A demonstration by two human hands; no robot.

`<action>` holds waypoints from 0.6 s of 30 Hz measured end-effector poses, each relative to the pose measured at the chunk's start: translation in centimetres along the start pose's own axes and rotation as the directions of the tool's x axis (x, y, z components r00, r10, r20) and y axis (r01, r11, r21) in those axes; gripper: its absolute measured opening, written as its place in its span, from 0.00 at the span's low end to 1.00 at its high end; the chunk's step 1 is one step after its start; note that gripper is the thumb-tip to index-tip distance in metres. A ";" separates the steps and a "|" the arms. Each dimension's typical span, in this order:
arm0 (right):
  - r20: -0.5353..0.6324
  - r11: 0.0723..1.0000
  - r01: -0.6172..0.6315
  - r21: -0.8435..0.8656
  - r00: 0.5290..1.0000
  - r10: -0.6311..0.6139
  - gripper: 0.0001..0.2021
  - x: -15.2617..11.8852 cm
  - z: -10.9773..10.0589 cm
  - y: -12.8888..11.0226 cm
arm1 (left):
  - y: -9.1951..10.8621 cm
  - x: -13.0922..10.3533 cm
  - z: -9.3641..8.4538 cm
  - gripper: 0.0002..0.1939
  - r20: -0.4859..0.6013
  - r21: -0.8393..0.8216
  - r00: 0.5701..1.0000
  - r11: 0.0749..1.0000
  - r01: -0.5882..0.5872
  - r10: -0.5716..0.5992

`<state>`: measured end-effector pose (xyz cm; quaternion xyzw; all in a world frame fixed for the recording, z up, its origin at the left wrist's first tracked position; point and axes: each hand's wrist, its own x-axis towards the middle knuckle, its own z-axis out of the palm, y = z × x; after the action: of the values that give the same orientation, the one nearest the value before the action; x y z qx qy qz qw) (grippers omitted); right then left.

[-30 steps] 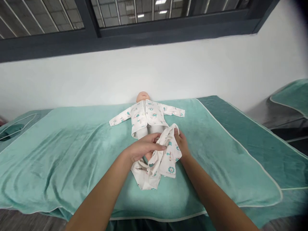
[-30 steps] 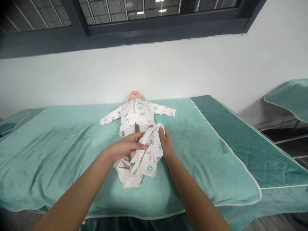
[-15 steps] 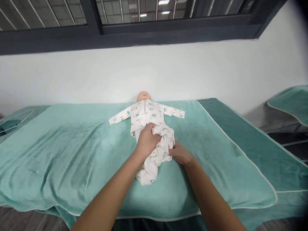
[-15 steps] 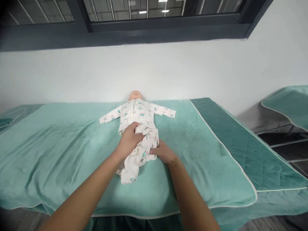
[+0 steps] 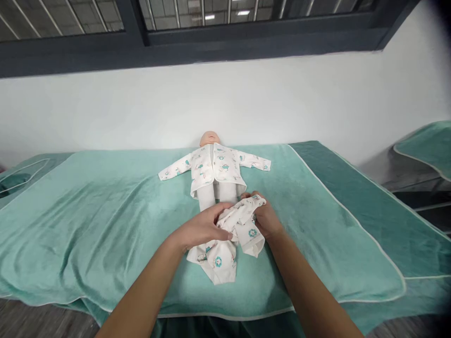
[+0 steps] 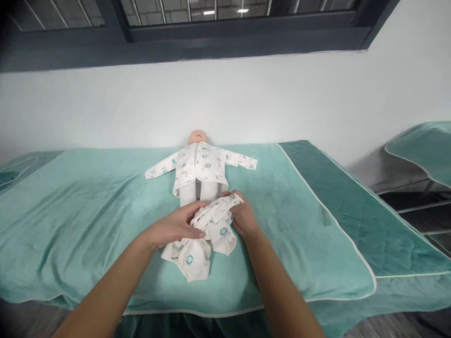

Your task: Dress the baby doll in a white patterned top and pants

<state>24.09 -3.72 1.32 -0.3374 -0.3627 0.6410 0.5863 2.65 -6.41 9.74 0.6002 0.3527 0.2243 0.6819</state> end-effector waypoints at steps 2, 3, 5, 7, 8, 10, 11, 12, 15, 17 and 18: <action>-0.004 1.000 0.017 0.011 1.000 -0.017 0.15 0.1 -0.1 0.1 | 0.1 0.4 0.2 0.34 -0.020 0.112 0.999 0.993 -0.046 0.049; -0.009 1.000 0.025 0.004 1.000 -0.025 0.15 0.1 -0.1 0.2 | 0.2 0.7 0.3 0.34 -0.043 0.179 0.996 0.981 -0.073 0.082; -0.026 0.998 0.044 -0.036 0.999 -0.045 0.14 0.2 -0.1 0.2 | 0.4 1.5 0.5 0.34 -0.089 0.314 0.986 0.944 -0.103 0.138; -0.041 0.994 0.057 -0.097 0.997 -0.062 0.14 0.3 0.0 0.3 | 0.6 2.0 0.7 0.35 -0.139 0.424 0.976 0.900 -0.095 0.169; -0.046 0.990 0.060 -0.127 0.997 -0.067 0.14 0.4 0.0 0.3 | 0.7 2.2 0.9 0.35 -0.167 0.454 0.969 0.887 -0.087 0.181; -0.057 0.982 0.066 -0.176 0.995 -0.077 0.13 0.4 0.1 0.3 | 0.7 2.3 1.1 0.32 -0.216 0.447 0.955 0.890 -0.090 0.205; -0.066 0.976 0.072 -0.204 0.994 -0.087 0.13 0.4 0.2 0.3 | 0.7 2.2 1.3 0.30 -0.242 0.411 0.946 0.906 -0.101 0.215; -0.076 0.969 0.081 -0.232 0.992 -0.101 0.13 0.3 0.2 0.4 | 0.6 2.0 1.5 0.29 -0.267 0.357 0.940 0.928 -0.110 0.214; -0.084 0.942 0.101 -0.321 0.987 -0.135 0.10 0.1 0.3 0.4 | 0.3 1.6 2.3 0.27 -0.327 0.143 0.932 0.983 -0.116 0.158; -0.062 0.922 0.108 -0.371 0.988 -0.141 0.10 0.0 0.2 0.6 | 0.2 1.4 2.8 0.27 -0.365 0.009 0.923 0.992 -0.129 0.123; -0.045 0.913 0.112 -0.393 0.989 -0.140 0.11 0.0 0.1 0.6 | 0.2 1.3 3.0 0.28 -0.386 -0.042 0.915 0.989 -0.143 0.116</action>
<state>23.68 -3.77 0.84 -0.4458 -0.4823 0.5046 0.5603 5.76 -7.35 9.71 0.5429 0.4303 0.3939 0.6041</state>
